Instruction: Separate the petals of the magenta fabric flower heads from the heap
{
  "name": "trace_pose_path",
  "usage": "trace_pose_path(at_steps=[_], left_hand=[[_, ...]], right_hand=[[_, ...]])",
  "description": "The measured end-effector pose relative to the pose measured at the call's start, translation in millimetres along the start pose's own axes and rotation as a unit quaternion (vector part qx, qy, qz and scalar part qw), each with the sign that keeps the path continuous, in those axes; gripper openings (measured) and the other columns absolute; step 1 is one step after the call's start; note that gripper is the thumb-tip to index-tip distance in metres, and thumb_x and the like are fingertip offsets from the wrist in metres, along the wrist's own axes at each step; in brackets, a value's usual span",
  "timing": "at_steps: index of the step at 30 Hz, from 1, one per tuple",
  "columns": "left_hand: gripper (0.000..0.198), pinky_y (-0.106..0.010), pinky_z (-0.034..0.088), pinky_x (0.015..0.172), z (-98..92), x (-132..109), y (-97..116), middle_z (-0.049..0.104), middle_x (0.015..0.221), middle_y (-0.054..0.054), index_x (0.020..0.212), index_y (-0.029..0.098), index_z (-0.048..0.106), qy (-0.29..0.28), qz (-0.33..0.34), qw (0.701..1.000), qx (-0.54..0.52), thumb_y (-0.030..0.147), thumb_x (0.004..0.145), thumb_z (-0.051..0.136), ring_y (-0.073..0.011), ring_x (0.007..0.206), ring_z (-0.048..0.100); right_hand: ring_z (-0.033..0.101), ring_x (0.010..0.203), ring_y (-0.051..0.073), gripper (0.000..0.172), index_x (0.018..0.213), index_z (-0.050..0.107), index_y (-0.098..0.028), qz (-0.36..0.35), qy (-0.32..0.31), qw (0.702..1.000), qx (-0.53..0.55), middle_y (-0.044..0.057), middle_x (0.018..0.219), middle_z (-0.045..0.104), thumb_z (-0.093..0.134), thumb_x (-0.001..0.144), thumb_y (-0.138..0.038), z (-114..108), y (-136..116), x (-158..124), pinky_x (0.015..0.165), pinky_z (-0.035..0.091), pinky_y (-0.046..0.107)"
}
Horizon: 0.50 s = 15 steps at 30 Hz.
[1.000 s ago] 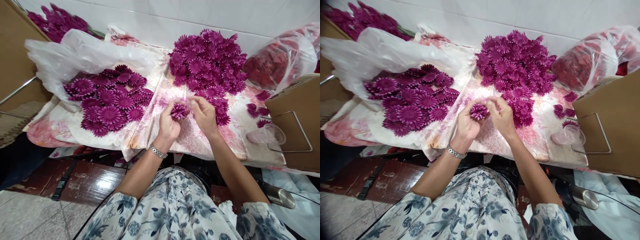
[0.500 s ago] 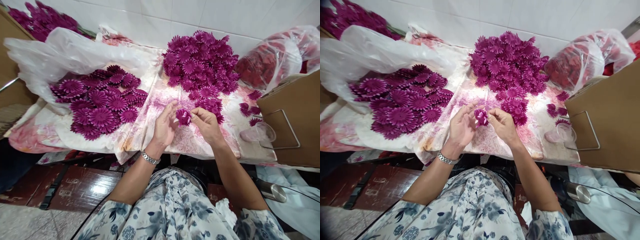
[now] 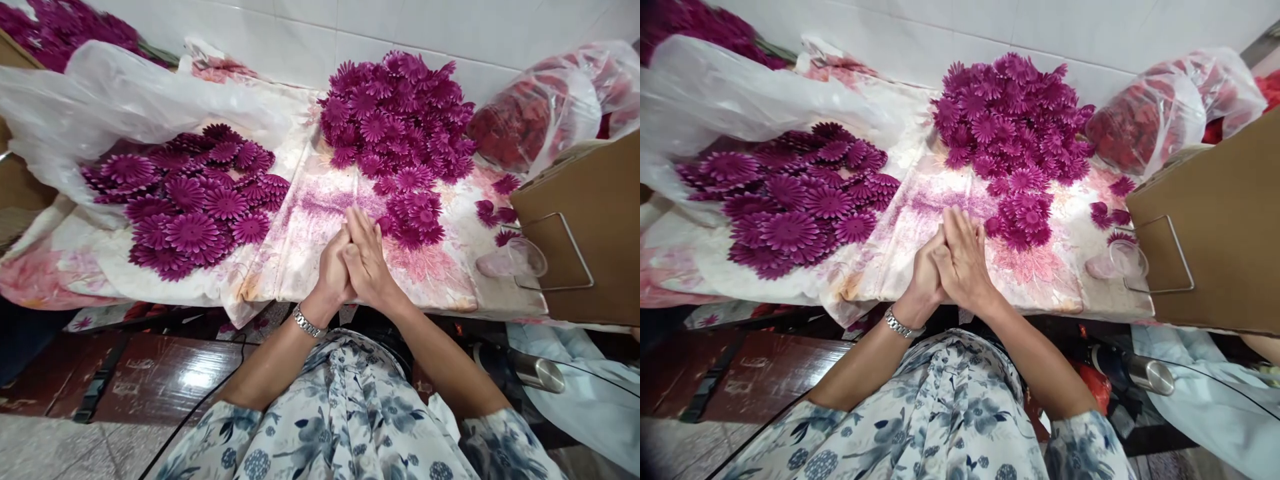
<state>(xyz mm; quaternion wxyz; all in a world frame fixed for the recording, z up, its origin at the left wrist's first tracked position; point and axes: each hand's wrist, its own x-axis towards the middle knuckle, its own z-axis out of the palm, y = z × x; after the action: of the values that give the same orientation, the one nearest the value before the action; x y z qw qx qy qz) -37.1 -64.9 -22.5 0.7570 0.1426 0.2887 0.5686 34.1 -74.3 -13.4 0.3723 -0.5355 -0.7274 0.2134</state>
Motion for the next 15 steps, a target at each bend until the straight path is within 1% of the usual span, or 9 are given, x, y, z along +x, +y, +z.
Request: trace_pose_path(at_steps=[1, 2, 5, 7, 10, 12, 13, 14, 15], left_hand=[[0.013, -0.029, 0.046, 0.090, 1.7, -2, -2, 0.067, 0.086, -0.004, 0.080, 0.015, 0.063, -0.003, -0.005, 1.000, 0.002, 0.024, 0.081, 0.055, -0.0157, 0.096, 0.062], [0.012, -0.029, 0.046, 0.091, 3.4, -3, -3, 0.067, 0.087, -0.004, 0.078, 0.015, 0.063, -0.003, -0.002, 1.000, 0.008, 0.023, 0.080, 0.054, -0.0163, 0.098, 0.062], [0.013, -0.028, 0.045, 0.095, 7.7, -5, 2, 0.068, 0.090, -0.003, 0.079, 0.017, 0.063, -0.003, 0.032, 0.999, 0.033, 0.019, 0.082, 0.051, -0.0148, 0.103, 0.061], [0.024, -0.029, 0.043, 0.100, 8.5, -3, 11, 0.068, 0.103, -0.003, 0.088, 0.019, 0.065, -0.011, 0.040, 0.998, 0.048, 0.027, 0.087, 0.043, -0.0150, 0.112, 0.058], [0.038, -0.033, 0.036, 0.108, 7.0, 2, 20, 0.061, 0.126, -0.001, 0.106, 0.024, 0.064, -0.011, 0.065, 0.993, 0.093, 0.038, 0.092, 0.031, -0.0152, 0.127, 0.046], [0.036, -0.035, 0.029, 0.113, 7.1, 2, 16, 0.056, 0.133, 0.003, 0.112, 0.027, 0.062, -0.002, 0.097, 0.987, 0.127, 0.034, 0.092, 0.033, -0.0137, 0.133, 0.040], [0.035, -0.036, 0.026, 0.115, 8.1, 1, 11, 0.053, 0.135, 0.004, 0.116, 0.027, 0.060, -0.013, 0.083, 0.988, 0.133, 0.032, 0.092, 0.034, -0.0136, 0.135, 0.036], [0.036, -0.038, 0.026, 0.115, 9.7, -1, 5, 0.055, 0.134, 0.004, 0.117, 0.028, 0.060, 0.001, 0.055, 0.993, 0.104, 0.034, 0.092, 0.034, -0.0141, 0.135, 0.036], [0.039, -0.039, 0.026, 0.115, 11.8, -3, 0, 0.054, 0.135, 0.003, 0.120, 0.027, 0.058, -0.015, 0.019, 0.997, 0.073, 0.036, 0.092, 0.033, -0.0157, 0.136, 0.035]], right_hand=[[0.015, 0.144, 0.021, 0.063, 0.144, 0.021, -0.022, 0.018, -0.008, 1.000, -0.011, 0.008, 0.151, 0.029, 0.010, 0.092, -0.056, 3, 2, 5, 0.116, 0.003, 0.055], [0.013, 0.144, 0.021, 0.065, 0.145, 0.018, -0.021, 0.037, -0.008, 0.999, -0.014, 0.008, 0.153, 0.026, 0.006, 0.092, -0.056, 4, 4, 9, 0.116, 0.000, 0.055], [0.009, 0.145, 0.020, 0.069, 0.147, 0.015, -0.017, 0.062, -0.007, 0.998, -0.002, 0.008, 0.155, 0.018, 0.004, 0.091, -0.057, 6, 5, 16, 0.118, 0.006, 0.050], [0.004, 0.145, 0.019, 0.070, 0.148, 0.008, -0.019, 0.047, -0.005, 0.999, 0.005, 0.006, 0.156, 0.013, 0.004, 0.090, -0.058, 11, -2, 9, 0.118, 0.011, 0.048], [0.003, 0.145, 0.016, 0.067, 0.148, -0.002, -0.023, 0.011, -0.003, 1.000, 0.018, 0.002, 0.157, 0.008, 0.004, 0.090, -0.058, 21, -10, -7, 0.119, 0.011, 0.046], [0.003, 0.145, 0.018, 0.068, 0.148, 0.001, -0.023, 0.024, 0.008, 0.999, 0.021, 0.003, 0.157, 0.009, 0.004, 0.090, -0.059, 22, -7, -11, 0.118, 0.009, 0.048], [0.004, 0.145, 0.019, 0.069, 0.148, 0.006, -0.023, 0.042, 0.019, 0.999, 0.017, 0.004, 0.156, 0.012, 0.005, 0.090, -0.060, 20, -3, -9, 0.118, 0.008, 0.051], [0.008, 0.145, 0.020, 0.066, 0.147, 0.014, -0.024, 0.068, 0.031, 0.997, 0.010, 0.004, 0.155, 0.019, 0.004, 0.091, -0.057, 17, 1, -5, 0.117, 0.007, 0.054], [0.012, 0.144, 0.021, 0.063, 0.145, 0.023, -0.025, 0.079, 0.035, 0.996, -0.001, 0.004, 0.153, 0.026, 0.004, 0.092, -0.053, 13, 5, 0, 0.116, 0.006, 0.056]])
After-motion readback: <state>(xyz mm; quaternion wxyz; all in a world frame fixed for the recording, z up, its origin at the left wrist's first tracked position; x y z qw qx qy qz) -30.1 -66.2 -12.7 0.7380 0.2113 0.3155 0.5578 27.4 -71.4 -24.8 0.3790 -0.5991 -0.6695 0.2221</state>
